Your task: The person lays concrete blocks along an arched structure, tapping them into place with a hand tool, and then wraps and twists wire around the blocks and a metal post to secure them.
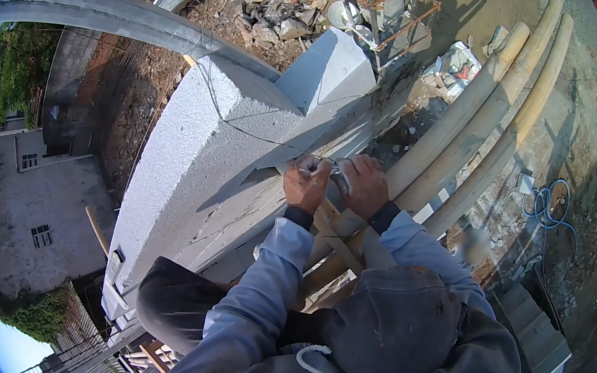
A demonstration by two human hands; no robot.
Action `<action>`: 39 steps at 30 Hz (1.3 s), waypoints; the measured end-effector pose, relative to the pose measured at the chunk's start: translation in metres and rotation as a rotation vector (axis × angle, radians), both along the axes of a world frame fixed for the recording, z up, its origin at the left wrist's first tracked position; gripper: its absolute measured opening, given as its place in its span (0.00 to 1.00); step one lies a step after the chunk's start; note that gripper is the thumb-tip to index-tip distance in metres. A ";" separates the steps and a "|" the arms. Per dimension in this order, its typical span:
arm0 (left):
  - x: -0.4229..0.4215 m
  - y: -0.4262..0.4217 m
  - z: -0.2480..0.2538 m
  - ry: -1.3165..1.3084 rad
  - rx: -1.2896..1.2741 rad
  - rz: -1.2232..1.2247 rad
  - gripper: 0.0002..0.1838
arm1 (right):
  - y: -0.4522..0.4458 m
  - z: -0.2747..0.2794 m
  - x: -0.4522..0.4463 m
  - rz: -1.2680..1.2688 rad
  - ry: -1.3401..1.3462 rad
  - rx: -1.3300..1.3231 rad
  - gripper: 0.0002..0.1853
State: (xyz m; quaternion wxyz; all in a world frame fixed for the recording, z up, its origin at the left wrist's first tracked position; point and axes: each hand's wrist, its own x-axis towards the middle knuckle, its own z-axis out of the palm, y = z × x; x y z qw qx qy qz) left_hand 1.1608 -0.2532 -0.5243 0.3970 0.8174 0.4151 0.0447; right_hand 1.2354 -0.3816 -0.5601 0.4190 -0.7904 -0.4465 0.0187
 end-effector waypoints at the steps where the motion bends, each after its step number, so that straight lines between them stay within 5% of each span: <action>1: 0.000 -0.001 0.000 0.006 -0.005 0.009 0.14 | 0.001 -0.001 0.001 0.011 0.003 0.002 0.15; 12: -0.005 0.006 -0.007 -0.060 -0.077 -0.022 0.18 | 0.006 0.001 0.010 0.067 0.403 0.127 0.08; 18: 0.000 0.000 0.010 -0.064 -0.071 -0.111 0.16 | -0.003 -0.007 0.014 0.106 1.102 0.117 0.11; 27: 0.000 -0.004 -0.006 -0.155 -0.095 -0.057 0.16 | -0.011 0.001 0.035 0.172 1.347 0.090 0.13; 33: -0.001 -0.006 -0.002 -0.199 -0.166 -0.054 0.13 | 0.001 -0.011 0.032 0.119 0.589 -0.031 0.11; 38: -0.004 -0.002 0.006 -0.161 -0.274 -0.129 0.11 | 0.003 -0.016 0.032 0.103 1.276 -0.073 0.10; 39: -0.005 -0.002 0.006 -0.166 -0.286 -0.134 0.10 | 0.005 -0.015 0.031 0.115 1.185 -0.092 0.10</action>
